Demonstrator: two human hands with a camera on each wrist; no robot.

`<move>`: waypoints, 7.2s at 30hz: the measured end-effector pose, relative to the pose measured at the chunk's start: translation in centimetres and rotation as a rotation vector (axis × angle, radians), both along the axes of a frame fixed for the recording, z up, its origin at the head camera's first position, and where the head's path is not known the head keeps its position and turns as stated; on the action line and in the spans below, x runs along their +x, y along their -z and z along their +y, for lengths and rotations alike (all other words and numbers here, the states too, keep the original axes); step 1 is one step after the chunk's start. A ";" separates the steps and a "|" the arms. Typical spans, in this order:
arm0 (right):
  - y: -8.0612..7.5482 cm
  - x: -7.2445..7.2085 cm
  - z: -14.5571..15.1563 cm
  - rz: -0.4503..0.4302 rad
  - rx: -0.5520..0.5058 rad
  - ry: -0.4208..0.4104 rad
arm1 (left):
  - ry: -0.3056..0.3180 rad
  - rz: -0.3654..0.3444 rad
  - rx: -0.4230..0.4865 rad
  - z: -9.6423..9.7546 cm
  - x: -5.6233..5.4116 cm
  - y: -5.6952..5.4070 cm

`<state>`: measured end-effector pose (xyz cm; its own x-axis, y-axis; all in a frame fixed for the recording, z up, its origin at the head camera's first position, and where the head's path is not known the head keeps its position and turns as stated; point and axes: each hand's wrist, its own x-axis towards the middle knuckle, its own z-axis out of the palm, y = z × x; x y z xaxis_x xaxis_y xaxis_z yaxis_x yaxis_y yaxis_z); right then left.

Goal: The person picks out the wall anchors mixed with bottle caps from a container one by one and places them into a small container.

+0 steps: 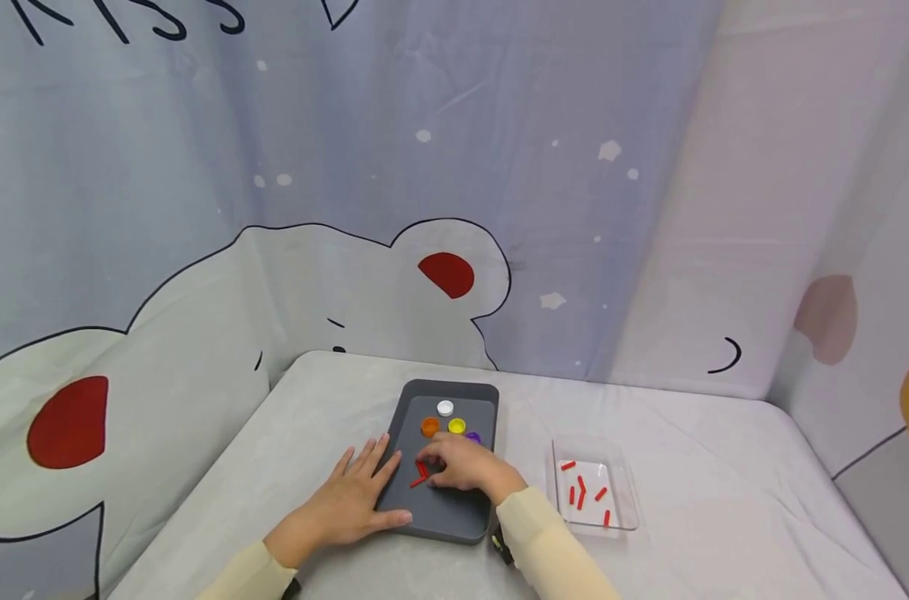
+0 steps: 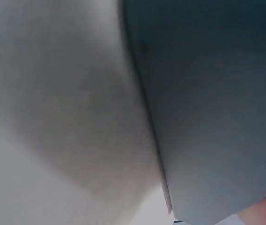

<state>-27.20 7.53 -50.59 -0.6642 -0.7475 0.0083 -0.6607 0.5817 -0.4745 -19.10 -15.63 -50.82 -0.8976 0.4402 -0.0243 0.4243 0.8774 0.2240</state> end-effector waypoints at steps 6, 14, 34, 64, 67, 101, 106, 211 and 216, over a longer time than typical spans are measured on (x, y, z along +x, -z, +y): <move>0.2 -0.3 0.1 0.016 0.013 -0.001 | -0.007 -0.003 -0.001 0.2 -0.2 0.0; 0.5 -0.5 -0.4 0.017 0.009 0.000 | -0.011 -0.001 -0.012 0.0 -0.2 0.1; 0.4 -0.7 -0.3 0.045 0.024 0.030 | -0.002 0.010 -0.004 0.0 -0.2 0.5; -0.7 0.1 1.6 0.074 -0.236 0.083 | -0.005 0.015 0.000 0.3 -0.4 0.4; -1.1 0.5 2.3 0.049 -0.313 0.104 | -0.011 0.005 0.004 0.4 -0.3 0.2; -3.9 5.8 18.3 0.072 -0.527 0.488 | -0.016 0.019 0.046 0.2 0.0 0.4; -3.7 6.3 20.2 0.103 -0.510 0.529 | -0.021 0.005 0.031 0.3 0.0 0.2; -0.2 0.0 -1.3 0.013 0.045 0.050 | -0.013 0.003 0.005 0.1 -0.2 0.3; -0.1 -0.1 -1.4 0.010 0.048 0.059 | -0.016 0.006 0.002 0.2 -0.3 0.5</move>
